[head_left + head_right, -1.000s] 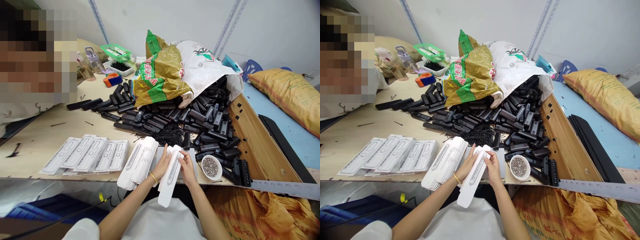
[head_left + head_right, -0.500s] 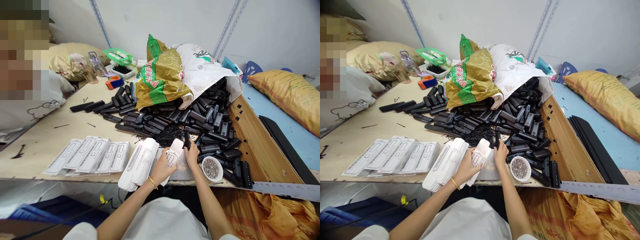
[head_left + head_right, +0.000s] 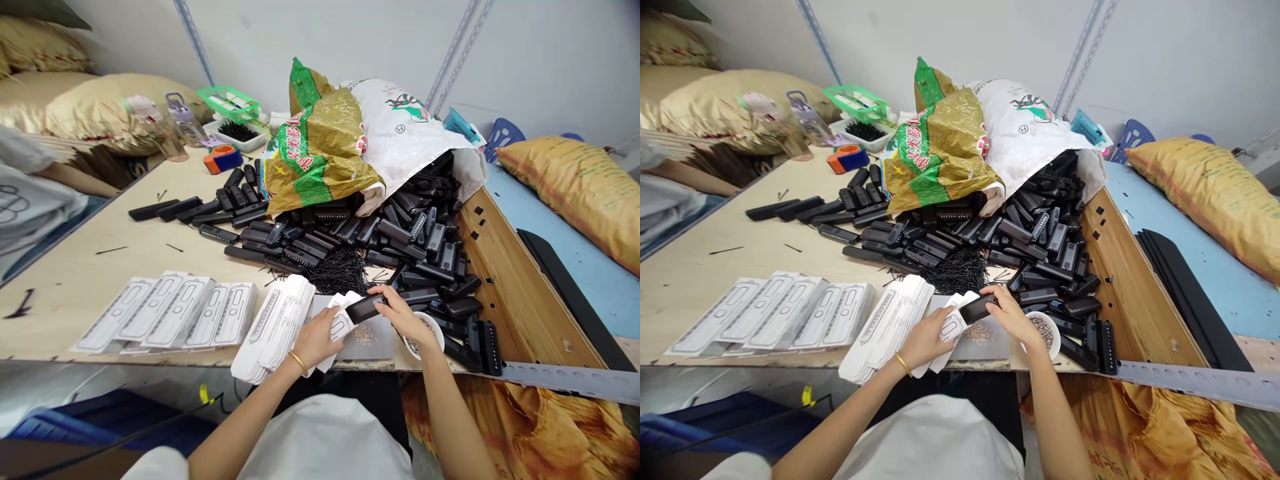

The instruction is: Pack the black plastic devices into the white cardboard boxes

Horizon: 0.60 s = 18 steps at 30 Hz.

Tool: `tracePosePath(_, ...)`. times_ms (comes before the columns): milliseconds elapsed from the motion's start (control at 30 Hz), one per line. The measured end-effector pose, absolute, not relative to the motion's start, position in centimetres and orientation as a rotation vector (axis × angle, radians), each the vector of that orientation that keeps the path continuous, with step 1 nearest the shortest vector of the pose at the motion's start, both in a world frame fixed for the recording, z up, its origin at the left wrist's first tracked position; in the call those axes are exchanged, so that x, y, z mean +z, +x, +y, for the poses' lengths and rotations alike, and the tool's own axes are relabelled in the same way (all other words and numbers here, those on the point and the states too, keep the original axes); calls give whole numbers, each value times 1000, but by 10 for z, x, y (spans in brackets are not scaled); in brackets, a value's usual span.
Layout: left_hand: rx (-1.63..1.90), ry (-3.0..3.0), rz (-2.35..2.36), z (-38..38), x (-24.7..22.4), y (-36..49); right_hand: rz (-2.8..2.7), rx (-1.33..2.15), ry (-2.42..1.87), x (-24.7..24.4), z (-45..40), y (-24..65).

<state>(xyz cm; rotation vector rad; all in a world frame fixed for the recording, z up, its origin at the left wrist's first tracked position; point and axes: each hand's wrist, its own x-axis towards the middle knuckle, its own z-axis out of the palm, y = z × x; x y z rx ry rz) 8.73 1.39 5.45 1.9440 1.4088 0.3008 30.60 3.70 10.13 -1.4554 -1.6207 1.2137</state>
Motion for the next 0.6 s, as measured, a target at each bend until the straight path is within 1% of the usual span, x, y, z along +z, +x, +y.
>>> tracePosePath(100,536,1796,1395,11,52,80,-1466,1288,-1392,98,54,298)
tracePosePath(200,690,1738,1321,6,53,78,-1564,1199,-1338,93,63,296)
tracePosePath(300,712,1694,1338,4,53,80,-1754,1065,-1317,90,63,297)
tracePosePath(433,601,1741,1407,5,53,87,-1849,948,-1325,92,52,290)
tracePosePath(533,609,1725,1397,10,53,95,-1987,1051,-1176,88,48,274)
tracePosePath(600,676,1675,1411,13,54,98,-1875,1063,-1202,76,57,266)
